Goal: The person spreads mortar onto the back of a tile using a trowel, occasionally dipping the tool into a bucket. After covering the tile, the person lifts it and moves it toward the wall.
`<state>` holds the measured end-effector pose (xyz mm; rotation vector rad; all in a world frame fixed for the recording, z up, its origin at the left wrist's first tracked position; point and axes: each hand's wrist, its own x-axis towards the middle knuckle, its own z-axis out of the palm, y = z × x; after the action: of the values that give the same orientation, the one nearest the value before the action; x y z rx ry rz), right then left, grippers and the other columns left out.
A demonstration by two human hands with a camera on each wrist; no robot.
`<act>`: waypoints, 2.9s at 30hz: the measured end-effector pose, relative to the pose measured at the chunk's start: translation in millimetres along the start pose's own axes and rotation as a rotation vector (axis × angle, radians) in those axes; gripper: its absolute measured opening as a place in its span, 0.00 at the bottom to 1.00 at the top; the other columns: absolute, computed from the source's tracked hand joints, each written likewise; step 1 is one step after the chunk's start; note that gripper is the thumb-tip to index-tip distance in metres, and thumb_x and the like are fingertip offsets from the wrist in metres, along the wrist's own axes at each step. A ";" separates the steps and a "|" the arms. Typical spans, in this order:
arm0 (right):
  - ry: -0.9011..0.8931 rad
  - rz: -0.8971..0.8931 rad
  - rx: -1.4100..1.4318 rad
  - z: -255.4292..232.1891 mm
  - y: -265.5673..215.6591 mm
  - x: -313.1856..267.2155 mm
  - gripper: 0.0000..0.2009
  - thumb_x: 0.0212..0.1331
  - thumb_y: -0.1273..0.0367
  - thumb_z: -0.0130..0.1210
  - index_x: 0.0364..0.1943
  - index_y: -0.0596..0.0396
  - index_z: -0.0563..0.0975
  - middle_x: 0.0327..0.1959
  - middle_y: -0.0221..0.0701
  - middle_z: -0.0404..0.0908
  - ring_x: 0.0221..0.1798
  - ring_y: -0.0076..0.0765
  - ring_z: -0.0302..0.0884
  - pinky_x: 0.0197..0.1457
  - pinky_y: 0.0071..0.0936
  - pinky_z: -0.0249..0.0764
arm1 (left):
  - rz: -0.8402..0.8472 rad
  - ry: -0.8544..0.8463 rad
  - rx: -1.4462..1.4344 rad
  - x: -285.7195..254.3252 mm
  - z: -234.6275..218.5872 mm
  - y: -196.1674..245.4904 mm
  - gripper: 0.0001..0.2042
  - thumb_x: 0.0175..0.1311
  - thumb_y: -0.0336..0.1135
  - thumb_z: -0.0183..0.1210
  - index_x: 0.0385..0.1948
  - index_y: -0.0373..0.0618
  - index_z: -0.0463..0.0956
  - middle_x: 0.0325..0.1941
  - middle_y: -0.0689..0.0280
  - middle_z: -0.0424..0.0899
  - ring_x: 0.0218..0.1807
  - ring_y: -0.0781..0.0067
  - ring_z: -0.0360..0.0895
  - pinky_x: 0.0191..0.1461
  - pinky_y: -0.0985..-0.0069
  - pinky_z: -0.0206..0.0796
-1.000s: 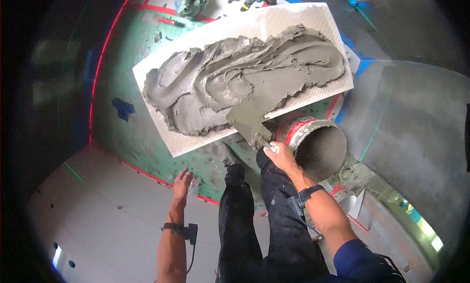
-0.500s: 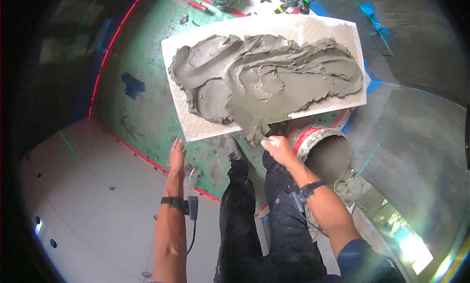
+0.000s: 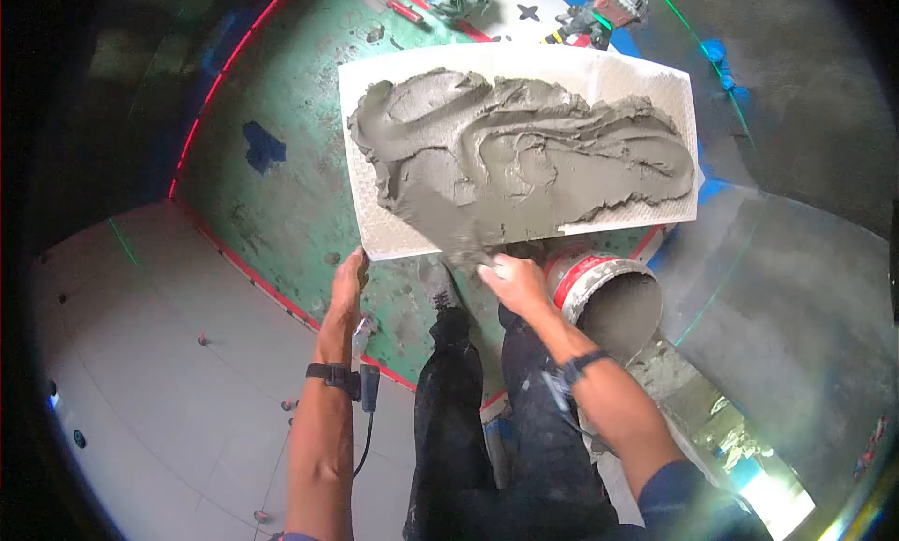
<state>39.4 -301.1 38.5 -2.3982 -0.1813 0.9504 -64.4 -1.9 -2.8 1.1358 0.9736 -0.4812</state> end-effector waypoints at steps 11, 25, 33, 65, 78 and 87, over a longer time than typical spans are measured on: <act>-0.082 0.097 -0.124 -30.4 74.5 -73.9 0.19 0.55 0.51 0.57 0.28 0.54 0.78 0.26 0.45 0.80 0.31 0.56 0.79 0.36 0.45 0.73 | -0.042 -0.050 -0.005 -1.7 -10.6 6.2 0.35 0.71 0.54 0.38 0.69 0.33 0.50 0.75 0.51 0.50 0.76 0.56 0.47 0.77 0.62 0.37; -0.274 0.115 -0.146 75.4 26.2 -52.4 0.21 0.56 0.49 0.54 0.30 0.55 0.79 0.31 0.49 0.81 0.38 0.61 0.78 0.42 0.51 0.73 | -0.013 -0.125 -0.065 -2.0 -22.1 -1.6 0.36 0.71 0.55 0.38 0.69 0.31 0.47 0.75 0.50 0.47 0.77 0.58 0.43 0.78 0.63 0.33; -0.166 0.240 0.600 3.0 23.8 -40.1 0.19 0.62 0.56 0.57 0.20 0.53 0.73 0.15 0.22 0.70 0.17 0.16 0.65 0.19 0.22 0.62 | -0.011 -0.125 -0.071 -7.3 -33.7 -7.3 0.34 0.72 0.54 0.34 0.69 0.32 0.48 0.75 0.52 0.48 0.77 0.58 0.43 0.78 0.64 0.32; -0.300 -0.014 0.083 18.6 -187.1 149.4 0.18 0.58 0.62 0.52 0.16 0.60 0.71 0.14 0.33 0.74 0.15 0.31 0.70 0.21 0.34 0.65 | -0.257 0.155 -0.187 -107.9 -54.2 -232.3 0.29 0.69 0.55 0.42 0.54 0.36 0.74 0.54 0.60 0.80 0.54 0.68 0.74 0.58 0.72 0.60; -0.574 0.010 0.143 -37.3 -180.5 110.0 0.17 0.65 0.56 0.51 0.24 0.51 0.70 0.13 0.23 0.68 0.14 0.18 0.61 0.17 0.23 0.56 | -0.132 0.128 -0.188 -114.1 -38.0 -255.0 0.27 0.70 0.53 0.43 0.55 0.37 0.74 0.50 0.66 0.82 0.47 0.74 0.75 0.54 0.76 0.61; -0.506 -0.205 -0.810 71.3 -226.7 112.2 0.21 0.55 0.55 0.53 0.36 0.61 0.81 0.39 0.51 0.82 0.43 0.55 0.81 0.45 0.46 0.76 | -0.309 0.107 -0.048 -145.6 -37.9 -273.0 0.27 0.69 0.53 0.45 0.50 0.35 0.76 0.47 0.63 0.83 0.42 0.71 0.73 0.50 0.74 0.62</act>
<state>91.6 -43.8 50.9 -2.6671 -1.1699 1.5818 -361.4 -92.6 -29.4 0.9789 1.2563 -0.6458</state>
